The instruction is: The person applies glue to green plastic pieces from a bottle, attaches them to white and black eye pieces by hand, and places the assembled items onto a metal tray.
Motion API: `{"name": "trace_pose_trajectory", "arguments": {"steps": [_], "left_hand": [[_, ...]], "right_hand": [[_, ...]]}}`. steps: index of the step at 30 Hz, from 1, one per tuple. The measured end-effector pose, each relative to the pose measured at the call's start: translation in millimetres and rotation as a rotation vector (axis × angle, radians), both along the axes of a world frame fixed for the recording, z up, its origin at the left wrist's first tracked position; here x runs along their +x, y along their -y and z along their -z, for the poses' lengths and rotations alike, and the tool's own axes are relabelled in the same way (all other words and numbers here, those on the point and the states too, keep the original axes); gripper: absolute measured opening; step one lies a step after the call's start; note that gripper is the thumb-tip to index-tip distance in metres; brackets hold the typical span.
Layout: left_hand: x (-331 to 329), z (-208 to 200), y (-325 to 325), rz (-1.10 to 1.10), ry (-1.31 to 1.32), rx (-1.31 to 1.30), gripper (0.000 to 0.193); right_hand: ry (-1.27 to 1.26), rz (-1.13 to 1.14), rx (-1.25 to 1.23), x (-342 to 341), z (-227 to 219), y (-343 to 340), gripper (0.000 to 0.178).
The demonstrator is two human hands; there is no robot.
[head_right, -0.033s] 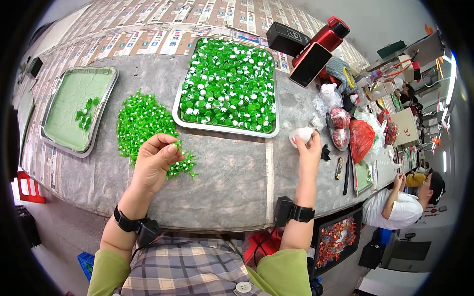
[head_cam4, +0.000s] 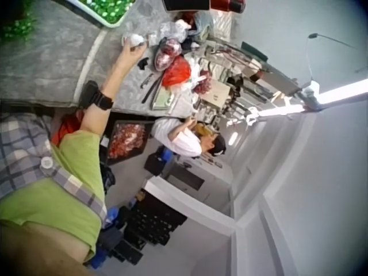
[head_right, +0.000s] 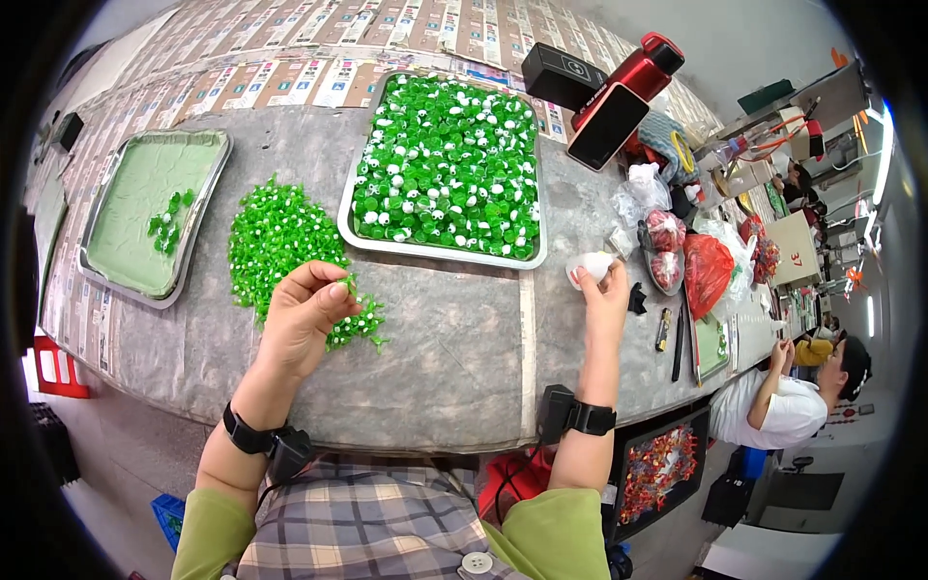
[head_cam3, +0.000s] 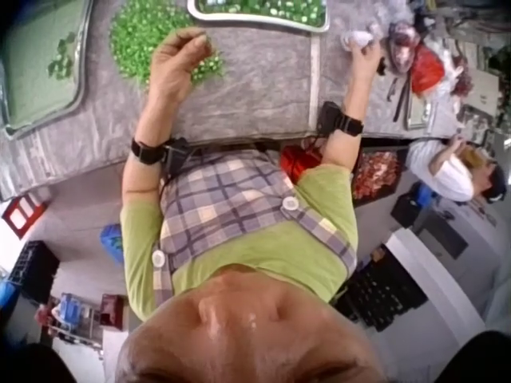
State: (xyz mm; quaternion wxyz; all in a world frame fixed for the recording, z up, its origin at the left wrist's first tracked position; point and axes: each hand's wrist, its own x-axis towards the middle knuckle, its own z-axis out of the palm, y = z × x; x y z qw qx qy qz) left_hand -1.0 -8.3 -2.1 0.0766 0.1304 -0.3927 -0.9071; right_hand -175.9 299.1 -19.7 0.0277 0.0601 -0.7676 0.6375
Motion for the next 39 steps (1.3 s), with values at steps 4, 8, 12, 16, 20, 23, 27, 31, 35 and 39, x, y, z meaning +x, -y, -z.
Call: {"name": "trace_pose_trajectory", "arguments": {"steps": [4, 8, 12, 16, 20, 23, 27, 31, 35, 39], "left_hand": [[-0.6, -1.0, -1.5, 0.023, 0.005, 0.012, 0.014], [0.8, 3.0, -0.4, 0.025, 0.011, 0.019, 0.014], [-0.3, 1.0, 0.9, 0.002, 0.012, 0.006, 0.014], [-4.5, 0.6, 1.6, 0.019, 0.002, 0.014, 0.014], [-2.7, -1.9, 2.7, 0.028, 0.011, 0.035, 0.015], [-0.8, -1.7, 2.2, 0.056, 0.001, 0.027, 0.014], [1.9, 0.1, 3.4, 0.074, -0.001, 0.017, 0.013], [-1.5, -1.4, -0.1, 0.113, -0.030, -0.011, 0.013], [-4.0, -4.8, -3.4, 0.104, -0.044, -0.068, 0.013], [-3.6, -1.8, -4.7, 0.096, -0.027, -0.137, 0.013]], "right_hand": [[-0.464, 0.396, 0.554, -0.6, 6.9, -11.7, 0.035], [-0.712, 0.339, 0.647, 29.1, -66.5, 53.3, 0.024], [-0.528, -0.293, 0.601, 17.5, -53.2, 112.5, 0.019], [-0.617, -0.367, 0.825, 8.3, -30.5, 146.0, 0.020], [-0.700, -0.338, 0.986, 7.0, -28.0, 155.4, 0.021], [-0.650, -0.326, 0.837, 21.8, -43.2, 156.7, 0.019], [-0.357, -0.494, 0.437, 66.5, -64.0, 163.2, 0.020], [-0.441, -0.611, 0.455, 86.2, -57.8, 165.9, 0.023], [-0.420, -0.625, 0.407, 88.9, -54.8, 166.1, 0.023], [-0.405, -0.672, 0.393, 90.7, -51.2, 162.3, 0.025]]}}
